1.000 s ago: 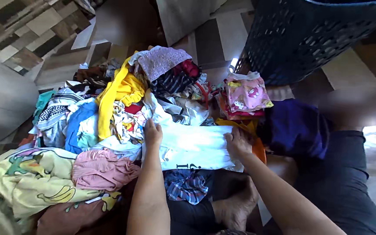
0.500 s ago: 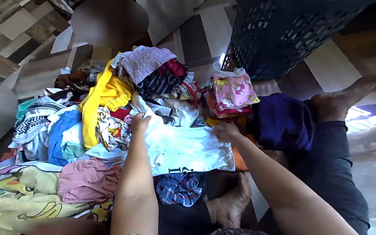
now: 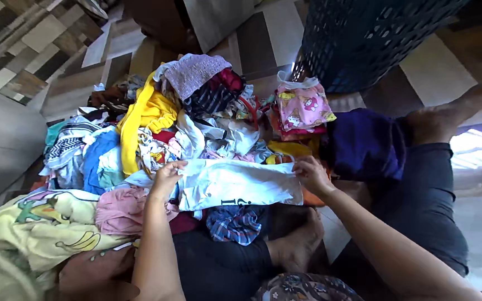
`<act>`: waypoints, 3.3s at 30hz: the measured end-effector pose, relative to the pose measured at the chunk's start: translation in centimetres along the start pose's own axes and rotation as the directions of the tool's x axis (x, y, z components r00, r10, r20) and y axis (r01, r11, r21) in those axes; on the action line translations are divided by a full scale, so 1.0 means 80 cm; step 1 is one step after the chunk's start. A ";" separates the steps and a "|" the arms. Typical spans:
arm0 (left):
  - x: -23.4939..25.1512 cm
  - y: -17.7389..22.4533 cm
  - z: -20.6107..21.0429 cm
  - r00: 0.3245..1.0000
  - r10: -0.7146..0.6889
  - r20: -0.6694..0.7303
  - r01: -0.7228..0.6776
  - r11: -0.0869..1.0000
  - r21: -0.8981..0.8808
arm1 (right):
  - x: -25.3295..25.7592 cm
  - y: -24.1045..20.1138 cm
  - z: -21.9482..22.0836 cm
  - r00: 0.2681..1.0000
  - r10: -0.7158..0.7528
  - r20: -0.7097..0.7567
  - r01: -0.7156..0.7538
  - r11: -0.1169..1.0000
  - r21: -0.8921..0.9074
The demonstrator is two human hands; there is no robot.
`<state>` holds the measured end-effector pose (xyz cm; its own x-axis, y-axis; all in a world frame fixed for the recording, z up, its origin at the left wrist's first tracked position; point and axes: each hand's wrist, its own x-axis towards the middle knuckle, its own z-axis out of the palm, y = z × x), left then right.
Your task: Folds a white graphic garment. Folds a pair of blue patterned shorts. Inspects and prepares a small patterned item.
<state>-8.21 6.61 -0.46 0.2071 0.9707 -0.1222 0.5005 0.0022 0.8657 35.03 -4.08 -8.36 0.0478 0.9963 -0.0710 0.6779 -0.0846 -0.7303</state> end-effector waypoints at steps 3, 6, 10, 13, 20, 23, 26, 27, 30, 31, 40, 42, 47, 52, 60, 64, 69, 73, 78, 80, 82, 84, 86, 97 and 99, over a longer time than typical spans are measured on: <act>-0.033 -0.026 0.008 0.999 -0.037 0.031 0.033 0.992 0.119 | -0.021 0.002 0.005 0.984 0.093 0.154 -0.072 0.988 -0.135; -0.045 -0.027 0.012 0.988 -0.115 0.107 0.076 0.947 0.312 | -0.020 -0.013 0.007 0.974 0.194 0.113 -0.181 0.976 -0.117; -0.040 0.005 0.021 0.993 -0.108 -0.050 0.119 0.910 0.397 | -0.006 -0.037 0.005 0.902 0.430 0.046 -0.426 0.902 -0.077; -0.028 0.028 0.040 0.998 0.033 -0.060 -0.004 0.905 0.425 | 0.004 -0.042 0.008 0.832 0.546 0.096 -0.534 0.836 -0.126; -0.010 0.010 0.130 0.965 -0.114 0.238 -0.085 0.718 0.690 | 0.017 -0.046 0.022 0.796 0.598 0.094 -0.576 0.796 -0.186; -0.020 0.009 0.147 0.950 -0.212 0.227 -0.066 0.578 0.814 | 0.017 -0.047 0.023 0.801 0.590 0.102 -0.564 0.800 -0.204; -0.020 0.039 0.151 0.927 -0.315 0.203 0.005 0.551 0.835 | 0.010 -0.048 0.022 0.811 0.580 0.080 -0.570 0.813 -0.118; -0.021 0.047 0.157 0.931 -0.311 0.192 0.014 0.556 0.831 | 0.007 -0.051 0.021 0.815 0.576 0.067 -0.572 0.817 -0.071; -0.026 0.065 0.193 0.955 -0.203 0.215 -0.053 0.599 0.799 | -0.002 -0.058 0.020 0.802 0.595 0.053 -0.596 0.803 0.018; -0.028 0.066 0.211 0.956 -0.166 0.241 -0.094 0.608 0.789 | -0.003 -0.059 0.019 0.789 0.611 0.070 -0.614 0.789 0.032; -0.040 0.034 0.281 0.932 -0.115 0.343 -0.206 0.612 0.764 | -0.003 -0.063 0.013 0.867 0.435 0.243 -0.468 0.878 0.099; -0.045 0.032 0.277 0.925 -0.093 0.369 -0.218 0.665 0.715 | -0.008 -0.076 0.017 0.889 0.404 0.217 -0.444 0.877 0.185; -0.073 0.032 0.263 0.899 0.038 0.436 -0.200 0.922 0.330 | 0.003 -0.119 0.021 0.910 0.330 0.251 -0.414 0.762 0.498; -0.105 0.022 0.279 0.993 0.069 -0.100 -0.087 0.978 -0.191 | 0.018 -0.207 0.042 0.929 0.173 0.327 -0.348 0.707 0.615; -0.102 0.052 0.223 0.804 -0.570 -0.170 -0.045 0.227 -0.973 | 0.019 -0.249 0.090 0.906 -0.064 0.418 -0.248 0.720 0.648; -0.103 0.055 0.213 0.808 -0.583 -0.084 -0.040 0.087 -0.995 | 0.007 -0.200 0.109 0.890 0.261 0.375 -0.422 0.782 0.459; -0.116 0.077 0.212 0.831 -0.551 -0.073 -0.069 0.029 -0.997 | -0.005 -0.191 0.119 0.841 0.274 0.467 -0.536 0.543 0.646; -0.145 0.088 0.214 0.858 -0.514 -0.015 0.003 0.034 -0.999 | 0.002 -0.203 0.113 0.815 0.282 0.506 -0.579 0.396 0.713; -0.171 0.083 0.206 0.837 -0.546 0.045 0.136 0.126 -0.983 | -0.001 -0.222 0.097 0.843 0.308 0.442 -0.538 0.467 0.702; -0.174 0.085 0.196 0.794 -0.604 0.068 0.230 0.196 -0.953 | -0.004 -0.234 0.079 0.890 0.202 0.409 -0.449 0.542 0.710; -0.176 0.088 0.187 0.746 -0.665 0.035 0.303 0.293 -0.907 | -0.007 -0.245 0.056 0.929 0.020 0.369 -0.290 0.657 0.696; -0.176 0.092 0.177 0.726 -0.687 -0.034 0.312 0.373 -0.874 | -0.015 -0.262 0.023 0.914 -0.197 0.354 -0.081 0.767 0.637; -0.179 0.101 0.163 0.767 -0.641 -0.037 0.282 0.388 -0.877 | -0.027 -0.281 -0.007 0.829 -0.392 0.399 0.147 0.841 0.520; -0.277 0.100 0.150 0.932 -0.363 -0.019 0.286 0.764 -0.579 | -0.133 -0.238 0.015 0.660 -0.695 0.286 0.653 0.718 0.240; -0.271 0.120 0.149 0.849 -0.527 0.031 0.454 0.700 -0.552 | -0.126 -0.216 0.014 0.871 -0.485 0.085 0.457 0.860 0.227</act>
<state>2.13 -17.28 4.74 -0.0614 0.8158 -0.5751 -0.0194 0.5751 0.8179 22.02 -12.69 4.19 -0.3491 0.9073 0.2345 0.4380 0.3792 -0.8151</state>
